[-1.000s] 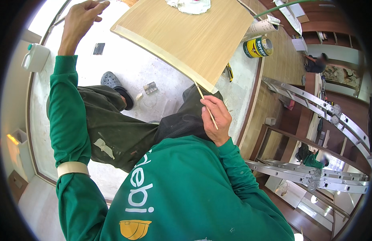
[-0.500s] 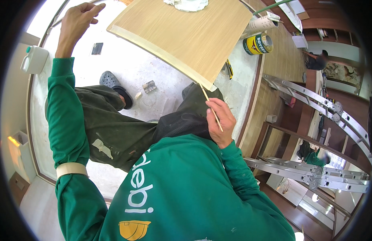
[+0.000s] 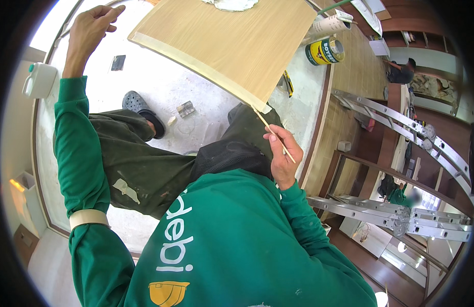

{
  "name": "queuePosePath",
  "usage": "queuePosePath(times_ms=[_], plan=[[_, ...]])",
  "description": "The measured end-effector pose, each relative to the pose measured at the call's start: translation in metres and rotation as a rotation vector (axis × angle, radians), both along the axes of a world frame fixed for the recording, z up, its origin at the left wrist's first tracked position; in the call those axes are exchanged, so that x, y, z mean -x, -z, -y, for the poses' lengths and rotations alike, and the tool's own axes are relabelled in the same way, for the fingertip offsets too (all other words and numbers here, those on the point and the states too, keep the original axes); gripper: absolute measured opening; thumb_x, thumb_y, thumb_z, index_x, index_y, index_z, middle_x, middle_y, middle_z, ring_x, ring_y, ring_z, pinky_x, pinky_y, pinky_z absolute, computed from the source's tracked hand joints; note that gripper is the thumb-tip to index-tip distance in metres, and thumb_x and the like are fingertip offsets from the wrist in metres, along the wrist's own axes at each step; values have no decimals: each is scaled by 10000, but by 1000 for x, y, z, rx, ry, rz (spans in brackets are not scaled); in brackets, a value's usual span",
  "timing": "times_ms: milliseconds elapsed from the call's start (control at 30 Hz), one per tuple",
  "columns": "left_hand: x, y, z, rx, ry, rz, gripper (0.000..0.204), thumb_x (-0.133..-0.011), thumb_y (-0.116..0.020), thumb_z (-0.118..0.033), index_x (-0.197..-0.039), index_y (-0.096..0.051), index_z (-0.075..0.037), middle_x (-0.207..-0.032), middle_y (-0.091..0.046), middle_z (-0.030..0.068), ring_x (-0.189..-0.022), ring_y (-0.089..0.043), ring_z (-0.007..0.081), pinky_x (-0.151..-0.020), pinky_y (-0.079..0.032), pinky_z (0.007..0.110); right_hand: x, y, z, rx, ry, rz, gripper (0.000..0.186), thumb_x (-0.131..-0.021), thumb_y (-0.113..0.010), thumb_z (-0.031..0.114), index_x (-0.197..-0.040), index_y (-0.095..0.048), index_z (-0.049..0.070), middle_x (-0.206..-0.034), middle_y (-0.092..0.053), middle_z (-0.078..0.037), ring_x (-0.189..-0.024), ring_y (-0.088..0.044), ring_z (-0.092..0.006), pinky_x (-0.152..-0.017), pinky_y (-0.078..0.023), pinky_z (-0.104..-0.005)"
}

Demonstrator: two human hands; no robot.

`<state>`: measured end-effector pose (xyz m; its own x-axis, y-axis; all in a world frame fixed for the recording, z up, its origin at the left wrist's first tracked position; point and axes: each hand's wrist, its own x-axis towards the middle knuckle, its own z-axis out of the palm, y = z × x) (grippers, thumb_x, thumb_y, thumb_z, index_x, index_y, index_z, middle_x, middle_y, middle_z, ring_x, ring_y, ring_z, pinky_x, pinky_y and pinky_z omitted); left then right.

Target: The person sits on the floor and applies a liquid finish to a rectangular wooden board using a small brush, then sands the surface with a sanding block. The person repeats the cycle of applying finish and sanding to smooth the wood.

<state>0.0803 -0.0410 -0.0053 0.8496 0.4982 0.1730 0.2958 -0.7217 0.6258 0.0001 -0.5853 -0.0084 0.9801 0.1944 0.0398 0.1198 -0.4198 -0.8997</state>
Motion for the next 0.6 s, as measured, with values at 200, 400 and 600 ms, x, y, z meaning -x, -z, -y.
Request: queuePosePath(times_ms=[200,400,600], plan=[[2,0,0,-17,6,21,566,-869,-724,-596,-1081,-782,-75,-960,-765,105,-874,-747,179,-728,-564,309,-2,4,13,-44,59,-39,205,-963,-625,24,-1133,-713,-49,-1043,-729,-129,-887,-716,-176,-802,-549,-285],[1,3,-4,-24,13,8,562,-877,-718,-591,-1080,-782,-70,-959,-768,107,-859,-748,183,-730,-568,309,0,-4,-3,-124,95,-92,202,-963,-626,25,-1129,-713,-52,-1048,-735,-126,-895,-713,-172,-810,-545,-282],[5,-8,0,-44,1,9,573,-892,-705,-579,-1087,-779,-46,-963,-769,122,-849,-743,189,-733,-559,301,4,-1,12,-83,139,-74,205,-972,-623,42,-1134,-714,-43,-1018,-742,-109,-896,-708,-162,-813,-547,-287]])
